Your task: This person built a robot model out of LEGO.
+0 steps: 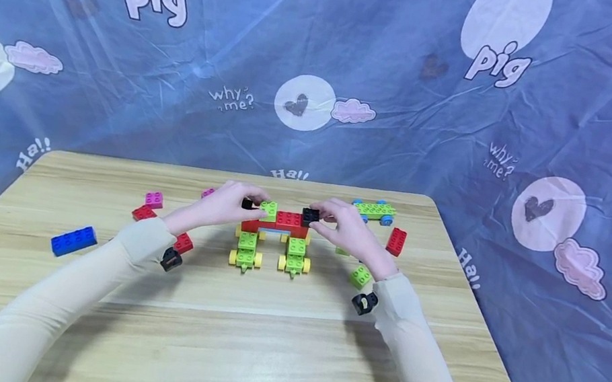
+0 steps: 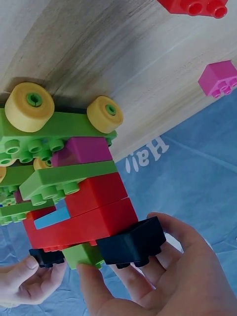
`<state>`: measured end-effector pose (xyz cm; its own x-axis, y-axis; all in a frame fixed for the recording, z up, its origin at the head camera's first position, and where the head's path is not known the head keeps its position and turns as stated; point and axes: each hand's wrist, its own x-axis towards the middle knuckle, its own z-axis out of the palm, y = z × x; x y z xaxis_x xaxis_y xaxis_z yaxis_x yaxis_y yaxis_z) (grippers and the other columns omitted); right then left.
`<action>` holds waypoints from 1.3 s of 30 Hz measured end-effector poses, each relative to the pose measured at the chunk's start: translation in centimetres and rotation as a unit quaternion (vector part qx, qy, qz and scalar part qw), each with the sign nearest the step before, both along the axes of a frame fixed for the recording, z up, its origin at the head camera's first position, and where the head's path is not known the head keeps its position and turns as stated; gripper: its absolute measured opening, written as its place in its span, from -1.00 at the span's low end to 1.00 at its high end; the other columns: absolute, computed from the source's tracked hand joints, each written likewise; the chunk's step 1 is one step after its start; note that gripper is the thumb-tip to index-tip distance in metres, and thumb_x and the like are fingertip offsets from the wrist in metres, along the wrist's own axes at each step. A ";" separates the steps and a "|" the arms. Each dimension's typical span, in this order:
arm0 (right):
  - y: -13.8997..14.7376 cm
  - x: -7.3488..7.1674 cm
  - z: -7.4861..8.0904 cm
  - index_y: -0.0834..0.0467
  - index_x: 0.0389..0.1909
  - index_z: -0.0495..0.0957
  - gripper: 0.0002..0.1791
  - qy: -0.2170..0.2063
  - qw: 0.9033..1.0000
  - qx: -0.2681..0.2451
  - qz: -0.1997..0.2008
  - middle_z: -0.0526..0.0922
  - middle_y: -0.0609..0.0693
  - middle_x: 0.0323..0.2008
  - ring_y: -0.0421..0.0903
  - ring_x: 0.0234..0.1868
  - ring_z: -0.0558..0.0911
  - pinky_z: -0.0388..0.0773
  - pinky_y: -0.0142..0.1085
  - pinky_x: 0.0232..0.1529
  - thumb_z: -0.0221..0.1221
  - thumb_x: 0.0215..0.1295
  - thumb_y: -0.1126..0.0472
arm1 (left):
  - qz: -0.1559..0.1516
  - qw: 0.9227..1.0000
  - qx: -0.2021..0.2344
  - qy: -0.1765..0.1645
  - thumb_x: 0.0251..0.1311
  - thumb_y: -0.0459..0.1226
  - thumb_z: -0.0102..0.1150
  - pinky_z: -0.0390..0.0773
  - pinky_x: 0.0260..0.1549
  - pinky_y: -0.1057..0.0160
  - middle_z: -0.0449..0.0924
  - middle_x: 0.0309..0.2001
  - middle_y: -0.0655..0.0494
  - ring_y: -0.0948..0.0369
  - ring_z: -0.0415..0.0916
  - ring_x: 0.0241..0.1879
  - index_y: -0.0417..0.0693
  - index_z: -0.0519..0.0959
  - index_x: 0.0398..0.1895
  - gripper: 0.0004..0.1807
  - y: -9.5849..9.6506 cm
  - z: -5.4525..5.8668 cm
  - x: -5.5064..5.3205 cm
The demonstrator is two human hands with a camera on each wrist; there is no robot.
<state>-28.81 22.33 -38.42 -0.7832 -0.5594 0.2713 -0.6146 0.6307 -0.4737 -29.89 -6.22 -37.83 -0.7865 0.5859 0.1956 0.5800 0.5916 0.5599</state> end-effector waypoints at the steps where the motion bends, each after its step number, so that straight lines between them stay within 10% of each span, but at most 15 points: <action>1: 0.0 0.0 0.0 0.28 0.14 0.56 -0.58 0.003 1.000 0.000 0.001 0.67 0.23 0.06 0.09 -0.04 0.70 0.69 -0.06 0.05 0.29 0.29 0.23 | 0.002 1.000 -0.001 -0.002 0.27 -0.19 0.29 0.66 0.01 0.15 0.74 -0.06 -0.05 0.09 0.67 -0.06 -0.16 0.64 0.08 -0.64 0.0 0.0 0.0; 27: -0.1 0.0 0.1 0.25 0.14 0.57 -0.59 0.006 1.000 0.013 -0.002 0.67 0.20 0.06 0.06 -0.04 0.71 0.69 -0.08 0.04 0.28 0.31 0.21 | 0.013 0.999 -0.028 0.010 0.25 -0.14 0.30 0.52 -0.38 0.40 0.73 0.00 -0.03 0.28 0.56 -0.42 -0.12 0.65 0.09 -0.61 0.2 0.0 0.0; 32: -0.1 -0.1 0.0 0.26 0.14 0.56 -0.58 -0.001 1.000 -0.002 -0.001 0.67 0.21 0.05 0.07 -0.04 0.70 0.70 -0.09 0.05 0.29 0.29 0.23 | 0.015 1.000 -0.021 0.005 0.27 -0.13 0.28 0.56 -0.28 0.31 0.71 0.07 -0.03 0.25 0.55 -0.41 -0.10 0.63 0.12 -0.59 0.1 -0.4 -0.1; 39: 0.3 -0.2 -0.6 0.29 0.18 0.54 -0.54 -0.072 0.995 -0.065 -0.019 0.63 0.22 0.14 0.10 0.06 0.67 0.66 -0.11 0.12 0.29 0.29 0.25 | 0.021 0.999 0.023 -0.037 0.26 -0.11 0.28 0.58 0.21 0.09 0.66 0.14 -0.07 0.05 0.62 0.11 -0.13 0.59 0.18 -0.53 -0.3 -0.9 -0.1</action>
